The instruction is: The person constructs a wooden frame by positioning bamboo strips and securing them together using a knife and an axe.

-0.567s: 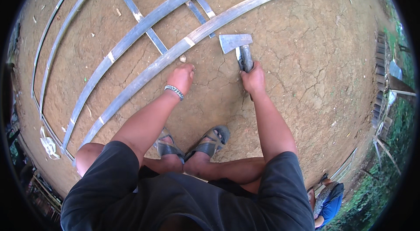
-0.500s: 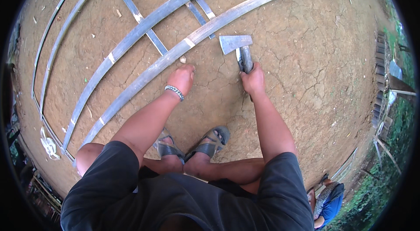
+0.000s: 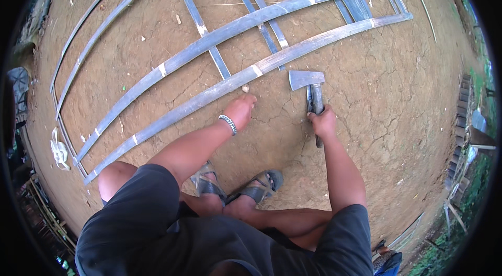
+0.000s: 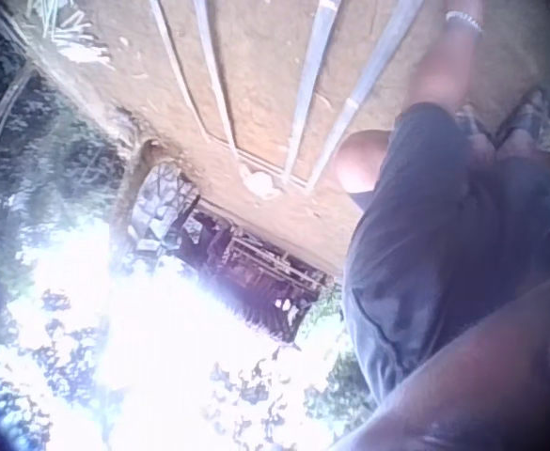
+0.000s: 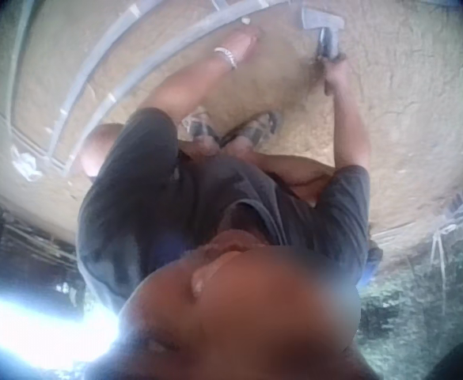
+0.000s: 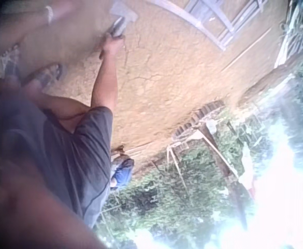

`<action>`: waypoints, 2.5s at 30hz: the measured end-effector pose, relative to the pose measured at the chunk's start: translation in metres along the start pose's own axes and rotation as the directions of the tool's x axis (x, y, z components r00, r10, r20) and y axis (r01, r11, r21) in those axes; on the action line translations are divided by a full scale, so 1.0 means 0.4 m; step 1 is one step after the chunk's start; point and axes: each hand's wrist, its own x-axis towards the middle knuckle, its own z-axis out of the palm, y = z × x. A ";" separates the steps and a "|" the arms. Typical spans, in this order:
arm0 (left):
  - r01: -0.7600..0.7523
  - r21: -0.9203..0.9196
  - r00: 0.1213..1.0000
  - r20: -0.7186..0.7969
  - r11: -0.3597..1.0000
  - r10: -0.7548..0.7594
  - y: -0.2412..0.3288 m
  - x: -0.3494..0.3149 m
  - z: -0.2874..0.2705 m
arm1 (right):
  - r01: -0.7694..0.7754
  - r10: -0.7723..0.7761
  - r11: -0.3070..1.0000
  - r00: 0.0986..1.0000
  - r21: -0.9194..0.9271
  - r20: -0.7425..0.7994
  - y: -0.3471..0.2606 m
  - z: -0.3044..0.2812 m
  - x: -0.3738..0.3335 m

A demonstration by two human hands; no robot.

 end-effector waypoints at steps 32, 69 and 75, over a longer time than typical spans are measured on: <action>0.353 -0.849 0.936 0.324 -0.394 0.141 0.664 -0.406 -1.308 | -0.521 0.295 0.513 0.854 0.683 0.429 -0.558 -0.686 -0.781; 0.277 -0.954 0.702 0.283 -0.115 -0.654 0.066 0.309 -1.482 | -0.097 -0.086 0.912 0.905 0.398 0.416 -1.882 -0.252 -0.200; 0.212 -0.959 0.492 0.269 -0.186 -0.828 -0.243 0.230 -1.516 | -0.210 0.068 0.935 0.897 0.285 0.437 -2.013 -0.064 0.037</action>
